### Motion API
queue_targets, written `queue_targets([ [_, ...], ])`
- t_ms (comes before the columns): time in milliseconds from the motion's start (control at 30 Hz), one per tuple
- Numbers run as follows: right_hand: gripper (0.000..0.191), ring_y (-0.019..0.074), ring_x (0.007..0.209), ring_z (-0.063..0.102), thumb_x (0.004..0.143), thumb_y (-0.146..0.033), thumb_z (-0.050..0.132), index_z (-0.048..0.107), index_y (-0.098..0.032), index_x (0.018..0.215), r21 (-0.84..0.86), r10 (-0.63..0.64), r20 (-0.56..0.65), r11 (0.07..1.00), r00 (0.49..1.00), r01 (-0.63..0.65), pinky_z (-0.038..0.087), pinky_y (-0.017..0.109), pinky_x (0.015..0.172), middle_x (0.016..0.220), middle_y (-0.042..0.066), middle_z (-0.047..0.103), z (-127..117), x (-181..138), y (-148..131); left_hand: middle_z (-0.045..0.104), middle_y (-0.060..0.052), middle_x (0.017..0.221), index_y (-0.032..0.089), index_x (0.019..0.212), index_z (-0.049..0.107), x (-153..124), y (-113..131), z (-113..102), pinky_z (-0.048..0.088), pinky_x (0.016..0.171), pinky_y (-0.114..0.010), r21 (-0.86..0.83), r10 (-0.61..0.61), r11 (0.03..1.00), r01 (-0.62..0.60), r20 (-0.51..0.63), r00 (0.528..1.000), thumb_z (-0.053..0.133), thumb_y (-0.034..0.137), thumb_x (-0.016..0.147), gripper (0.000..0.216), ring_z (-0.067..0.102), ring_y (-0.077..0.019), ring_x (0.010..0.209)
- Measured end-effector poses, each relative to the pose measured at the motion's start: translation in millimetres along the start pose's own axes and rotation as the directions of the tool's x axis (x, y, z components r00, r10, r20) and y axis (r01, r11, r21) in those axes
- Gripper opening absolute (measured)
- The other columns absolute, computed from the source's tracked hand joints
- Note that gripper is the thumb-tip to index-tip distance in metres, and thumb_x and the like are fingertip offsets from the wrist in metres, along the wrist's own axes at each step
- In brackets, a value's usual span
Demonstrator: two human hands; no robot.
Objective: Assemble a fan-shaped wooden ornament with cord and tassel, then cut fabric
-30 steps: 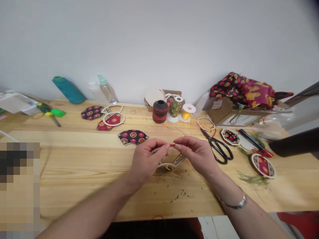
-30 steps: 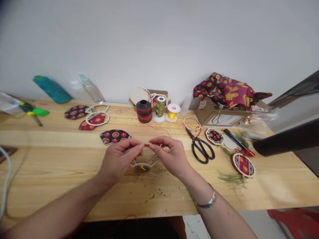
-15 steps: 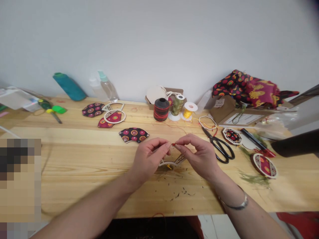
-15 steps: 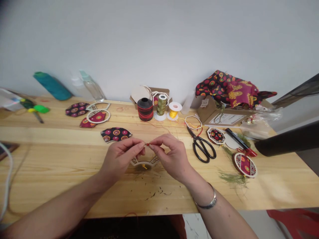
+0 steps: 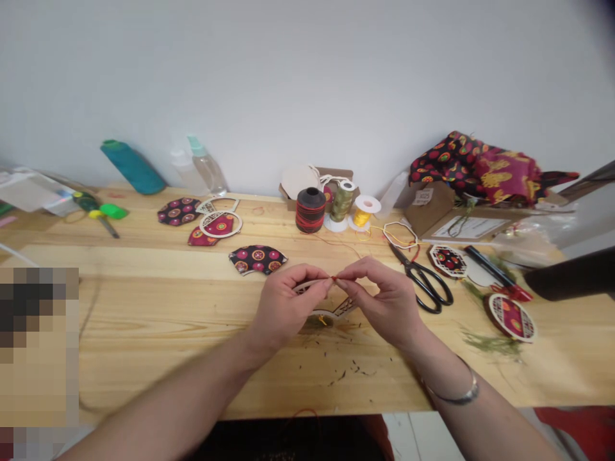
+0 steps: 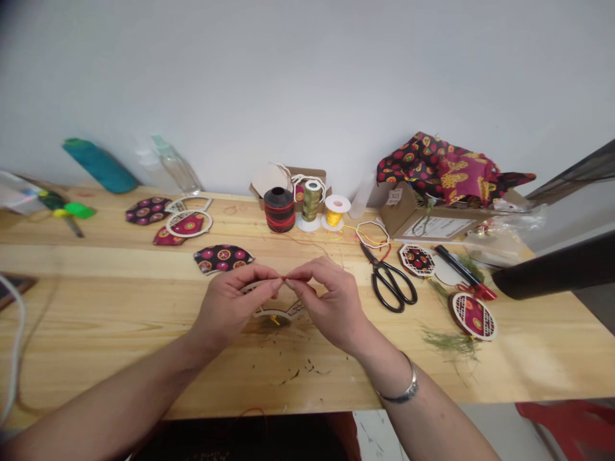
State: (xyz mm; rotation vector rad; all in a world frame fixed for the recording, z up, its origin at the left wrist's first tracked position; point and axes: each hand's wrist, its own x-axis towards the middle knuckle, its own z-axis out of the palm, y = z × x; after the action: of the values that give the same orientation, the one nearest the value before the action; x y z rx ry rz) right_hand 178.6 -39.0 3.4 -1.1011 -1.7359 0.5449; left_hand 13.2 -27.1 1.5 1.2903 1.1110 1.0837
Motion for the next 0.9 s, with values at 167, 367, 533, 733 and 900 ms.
queue_targets([
  [167, 0.007, 0.0128, 0.068, 0.060, 0.081, -0.012, 0.066, 0.066, -0.019, 0.082, -0.002, -0.003, -0.025, 1.000, 1.000, 0.003, 0.049, 0.027, 0.064, 0.073, 0.000, 0.066, 1.7, -0.2, 0.4, 0.063, 0.003, 0.060, 0.016, 0.069, 0.069, 0.7, 1.3, -0.2, 0.045, 0.054, -0.018, 0.005, -0.002, 1.000, 0.002, -0.001, 1.000, 0.068, 0.022, 0.071, 0.007, 0.054, -0.0079, 0.056],
  [367, 0.011, 0.0145, 0.070, 0.059, 0.083, -0.009, 0.062, 0.067, -0.019, 0.081, -0.026, -0.086, 0.001, 0.996, 0.996, 0.086, 0.048, 0.030, 0.064, 0.074, 0.002, 0.067, 1.0, -1.1, 0.6, 0.060, 0.004, 0.058, 0.016, 0.068, 0.068, 1.4, 0.8, -0.5, 0.043, 0.052, -0.018, 0.001, 0.002, 1.000, -0.002, 0.021, 1.000, 0.067, 0.022, 0.072, 0.007, 0.052, -0.0078, 0.055],
  [533, 0.014, 0.0158, 0.072, 0.060, 0.084, -0.009, 0.060, 0.067, -0.020, 0.085, -0.087, -0.140, 0.014, 0.986, 0.990, 0.140, 0.049, 0.031, 0.064, 0.077, 0.004, 0.067, 1.2, -1.6, 1.0, 0.060, 0.003, 0.059, 0.016, 0.068, 0.067, 0.3, 1.3, -1.3, 0.044, 0.053, -0.018, 0.008, 0.004, 1.000, -0.005, 0.029, 1.000, 0.067, 0.022, 0.073, 0.008, 0.052, -0.0081, 0.055],
  [733, 0.016, 0.0174, 0.075, 0.059, 0.087, -0.010, 0.057, 0.067, -0.022, 0.088, -0.190, -0.197, 0.033, 0.961, 0.980, 0.200, 0.049, 0.034, 0.066, 0.080, 0.004, 0.067, 0.3, -1.5, 3.1, 0.062, 0.002, 0.059, 0.016, 0.071, 0.068, -0.3, -0.1, -1.0, 0.046, 0.053, -0.020, 0.001, 0.015, 1.000, -0.015, 0.046, 0.999, 0.066, 0.025, 0.074, 0.009, 0.055, -0.0098, 0.055],
  [900, 0.017, 0.0187, 0.078, 0.058, 0.087, -0.008, 0.055, 0.066, -0.021, 0.091, -0.239, -0.237, 0.054, 0.940, 0.970, 0.243, 0.048, 0.036, 0.068, 0.083, 0.006, 0.068, -1.0, -1.9, 4.0, 0.064, 0.001, 0.061, 0.016, 0.072, 0.069, 0.7, 1.2, 0.0, 0.047, 0.055, -0.021, 0.008, 0.023, 1.000, -0.023, 0.030, 0.999, 0.067, 0.024, 0.073, 0.009, 0.056, -0.0102, 0.057],
])
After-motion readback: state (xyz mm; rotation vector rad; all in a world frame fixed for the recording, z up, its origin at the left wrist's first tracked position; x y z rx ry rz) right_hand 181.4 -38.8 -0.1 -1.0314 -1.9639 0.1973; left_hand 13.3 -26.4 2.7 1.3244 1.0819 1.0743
